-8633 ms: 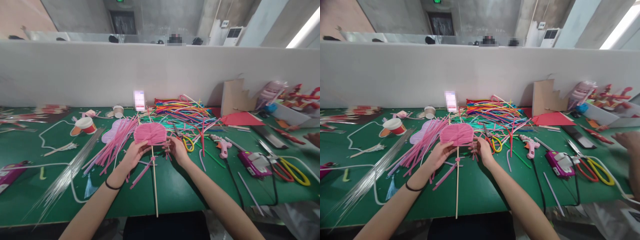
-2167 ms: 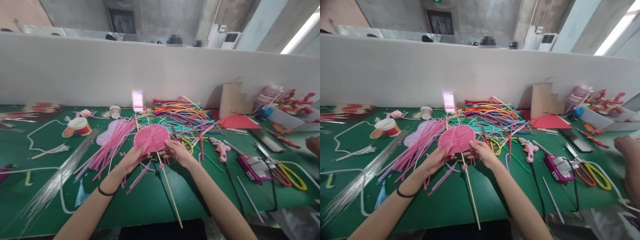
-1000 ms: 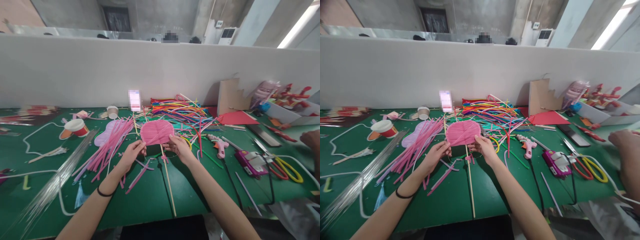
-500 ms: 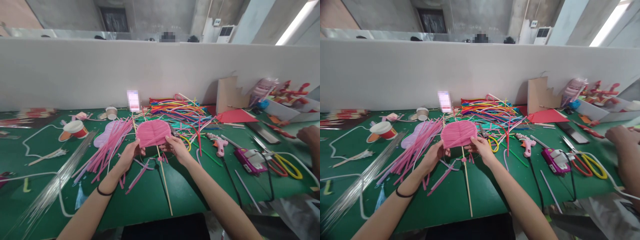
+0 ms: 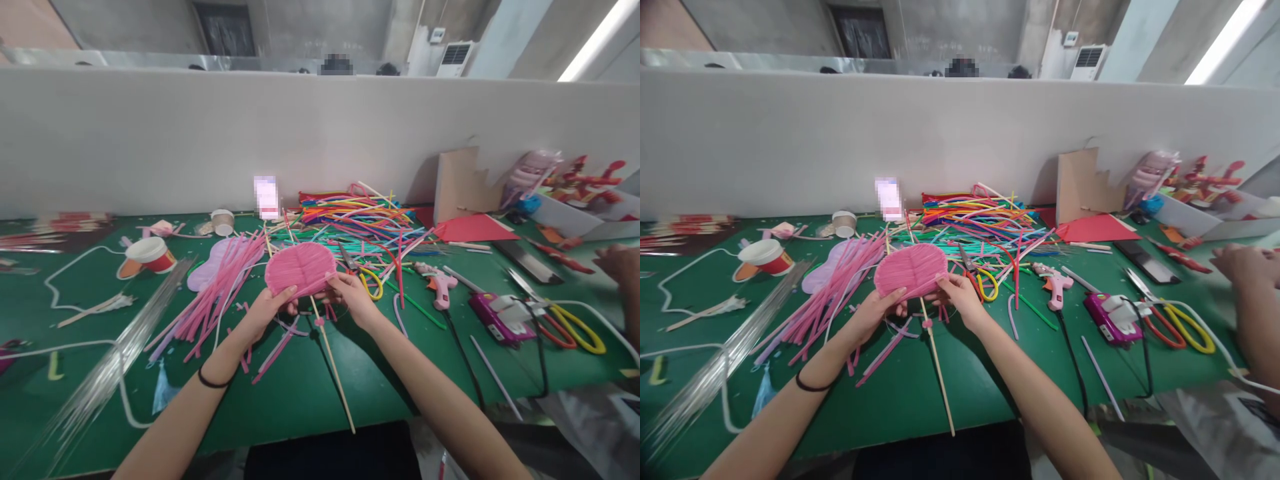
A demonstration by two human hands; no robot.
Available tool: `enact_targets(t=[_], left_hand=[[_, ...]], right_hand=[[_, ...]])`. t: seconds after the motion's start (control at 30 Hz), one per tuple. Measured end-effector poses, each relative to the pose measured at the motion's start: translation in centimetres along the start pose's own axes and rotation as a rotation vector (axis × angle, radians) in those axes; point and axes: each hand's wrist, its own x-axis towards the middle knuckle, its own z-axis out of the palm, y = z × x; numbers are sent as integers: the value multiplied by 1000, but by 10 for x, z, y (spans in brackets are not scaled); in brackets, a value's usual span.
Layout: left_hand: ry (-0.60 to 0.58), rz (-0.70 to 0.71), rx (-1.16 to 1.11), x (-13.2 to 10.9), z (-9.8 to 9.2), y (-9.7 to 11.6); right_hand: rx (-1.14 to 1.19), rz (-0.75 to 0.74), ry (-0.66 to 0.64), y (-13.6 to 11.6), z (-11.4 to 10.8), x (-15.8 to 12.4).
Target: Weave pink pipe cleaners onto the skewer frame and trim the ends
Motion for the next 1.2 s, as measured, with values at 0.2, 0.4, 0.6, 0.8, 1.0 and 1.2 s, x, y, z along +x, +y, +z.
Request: enact_targets(t=[0.2,0.4,0.6,0.8,1.0,1.2], left_hand=[[111,-42,-197,3,-3,4],[109,-38,-334,-1,2,11],[98,-45,-363,-4,6,10],[173,-33,-430,-2,-1,13],[185,-76,-485,1,-5,11],[194,-100,-508,0,-1,15]], right_hand=[[-14,8,-63,-1,2,-3],[-65,91,-90,3,0,0],[-82,52,21,1,-4,2],[-225,18,-40,-8,-9,-2],[-285,-108,-55,-3,-8,-2],[-247,-84,-55,-3,-10,-1]])
